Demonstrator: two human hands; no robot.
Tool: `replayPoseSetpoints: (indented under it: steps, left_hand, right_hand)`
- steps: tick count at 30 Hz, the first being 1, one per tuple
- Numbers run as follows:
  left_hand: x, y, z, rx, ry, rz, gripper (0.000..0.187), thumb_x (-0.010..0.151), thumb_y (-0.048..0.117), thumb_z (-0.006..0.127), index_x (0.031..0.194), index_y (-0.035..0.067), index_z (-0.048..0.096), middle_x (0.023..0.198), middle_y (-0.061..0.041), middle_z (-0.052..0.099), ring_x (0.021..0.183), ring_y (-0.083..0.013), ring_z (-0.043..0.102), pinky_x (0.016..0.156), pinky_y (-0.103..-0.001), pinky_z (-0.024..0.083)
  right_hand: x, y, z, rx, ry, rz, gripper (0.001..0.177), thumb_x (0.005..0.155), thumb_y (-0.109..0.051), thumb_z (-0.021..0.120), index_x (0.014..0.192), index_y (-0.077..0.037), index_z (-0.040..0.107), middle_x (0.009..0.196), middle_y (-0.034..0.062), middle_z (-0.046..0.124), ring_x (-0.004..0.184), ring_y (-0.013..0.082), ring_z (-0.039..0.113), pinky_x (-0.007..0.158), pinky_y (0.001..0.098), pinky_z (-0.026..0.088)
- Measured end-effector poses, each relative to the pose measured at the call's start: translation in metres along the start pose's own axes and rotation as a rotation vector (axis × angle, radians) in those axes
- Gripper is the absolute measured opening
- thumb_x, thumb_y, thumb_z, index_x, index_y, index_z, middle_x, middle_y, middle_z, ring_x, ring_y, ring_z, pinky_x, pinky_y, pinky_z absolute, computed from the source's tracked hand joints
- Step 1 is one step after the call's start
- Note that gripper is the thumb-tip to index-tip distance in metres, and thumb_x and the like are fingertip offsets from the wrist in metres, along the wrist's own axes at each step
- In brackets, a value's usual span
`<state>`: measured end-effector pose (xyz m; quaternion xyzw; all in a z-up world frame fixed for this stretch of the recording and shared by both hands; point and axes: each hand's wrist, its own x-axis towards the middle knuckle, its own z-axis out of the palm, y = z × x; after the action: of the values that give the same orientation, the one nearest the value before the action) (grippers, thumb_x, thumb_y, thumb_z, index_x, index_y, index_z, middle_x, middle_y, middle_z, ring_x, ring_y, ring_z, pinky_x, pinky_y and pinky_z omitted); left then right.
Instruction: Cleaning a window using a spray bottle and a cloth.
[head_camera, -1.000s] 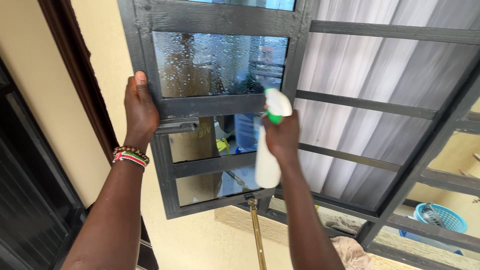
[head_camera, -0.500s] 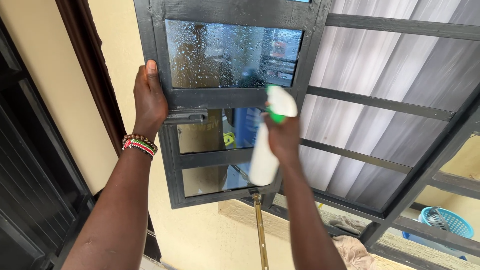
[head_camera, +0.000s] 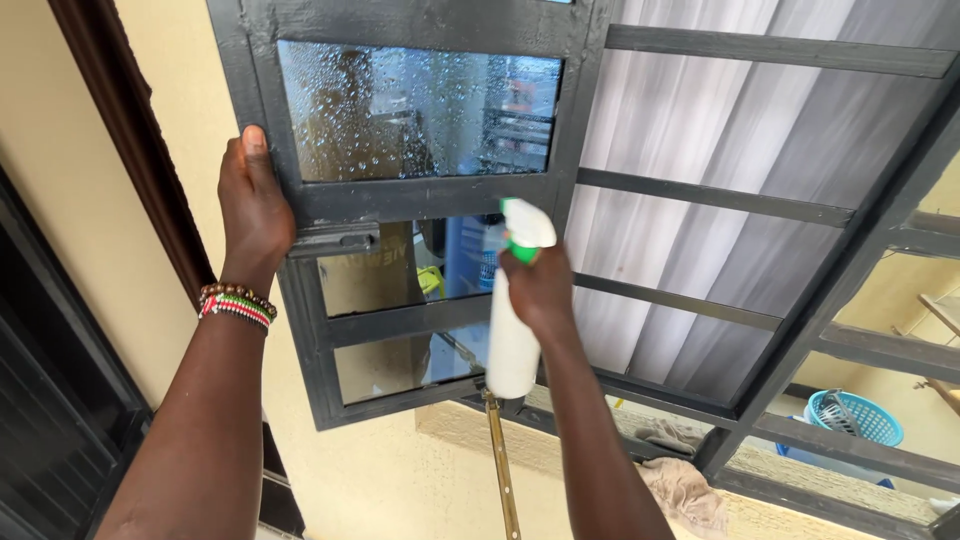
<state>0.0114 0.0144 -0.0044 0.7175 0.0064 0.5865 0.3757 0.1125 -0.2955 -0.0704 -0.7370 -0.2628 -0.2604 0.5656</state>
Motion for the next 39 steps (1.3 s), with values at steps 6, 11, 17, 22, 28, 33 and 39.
replayPoseSetpoints:
  steps: [6, 11, 17, 22, 28, 33, 39]
  left_hand:
    - [-0.001, -0.007, 0.001, -0.007, -0.002, 0.041, 0.054, 0.118, 0.052, 0.033, 0.093, 0.005, 0.044, 0.084, -0.001, 0.041, 0.080, -0.0109, 0.039, 0.074, -0.031, 0.040]
    - [-0.004, 0.002, 0.000, -0.001, -0.015, -0.010, 0.056, 0.118, 0.055, 0.031, 0.092, 0.006, 0.044, 0.082, 0.000, 0.042, 0.077, -0.0102, 0.038, 0.071, -0.032, 0.040]
    - [-0.004, 0.003, 0.001, 0.000, -0.022, -0.050, 0.057, 0.116, 0.057, 0.029, 0.095, 0.008, 0.047, 0.081, 0.001, 0.045, 0.076, -0.0087, 0.041, 0.071, -0.031, 0.042]
    - [0.001, -0.012, 0.002, -0.004, 0.025, -0.001, 0.056, 0.119, 0.053, 0.032, 0.097, 0.004, 0.046, 0.089, -0.001, 0.040, 0.085, -0.0117, 0.038, 0.080, -0.031, 0.041]
    - [-0.006, 0.007, -0.003, 0.036, 0.041, 0.018, 0.055, 0.116, 0.050, 0.034, 0.092, 0.002, 0.046, 0.086, -0.006, 0.045, 0.082, -0.0162, 0.042, 0.080, -0.035, 0.043]
    - [-0.005, 0.012, -0.002, 0.059, 0.017, -0.032, 0.057, 0.115, 0.051, 0.033, 0.089, 0.002, 0.045, 0.083, -0.010, 0.045, 0.078, -0.0203, 0.043, 0.078, -0.038, 0.043]
    - [-0.007, 0.010, 0.000, 0.064, 0.033, 0.033, 0.058, 0.115, 0.052, 0.031, 0.090, 0.002, 0.046, 0.085, -0.010, 0.047, 0.080, -0.0195, 0.046, 0.078, -0.039, 0.043]
  right_hand:
    - [0.051, -0.013, -0.053, -0.001, 0.267, -0.202, 0.029, 0.088, -0.009, 0.076, 0.115, -0.001, 0.069, 0.106, 0.0129, 0.076, 0.101, 0.0234, 0.074, 0.088, 0.0351, 0.056]
    - [0.053, -0.037, -0.076, -0.029, 0.221, -0.084, 0.030, 0.087, -0.006, 0.075, 0.115, -0.001, 0.069, 0.104, 0.0127, 0.075, 0.098, 0.0248, 0.074, 0.088, 0.0365, 0.057]
    - [0.046, -0.021, -0.061, -0.033, 0.211, -0.100, 0.036, 0.085, -0.003, 0.075, 0.119, -0.001, 0.067, 0.106, 0.0136, 0.074, 0.100, 0.0264, 0.073, 0.089, 0.0383, 0.056]
    - [0.055, -0.049, -0.022, -0.040, 0.207, -0.190, 0.032, 0.085, -0.004, 0.077, 0.116, 0.000, 0.068, 0.107, 0.0139, 0.074, 0.100, 0.0273, 0.074, 0.090, 0.0382, 0.056]
    - [0.037, -0.110, 0.040, 0.337, -0.002, -0.319, 0.038, 0.085, -0.006, 0.078, 0.121, -0.002, 0.067, 0.112, 0.0088, 0.077, 0.102, 0.0197, 0.073, 0.093, 0.0339, 0.056]
    - [0.037, -0.121, 0.042, 0.341, -0.177, -0.131, 0.032, 0.090, -0.010, 0.077, 0.122, -0.005, 0.071, 0.108, 0.0061, 0.077, 0.095, 0.0152, 0.071, 0.086, 0.0318, 0.056]
    - [0.083, -0.053, -0.034, 0.139, 0.155, -0.233, 0.033, 0.090, -0.007, 0.078, 0.121, -0.003, 0.070, 0.110, 0.0071, 0.078, 0.099, 0.0163, 0.073, 0.091, 0.0329, 0.058]
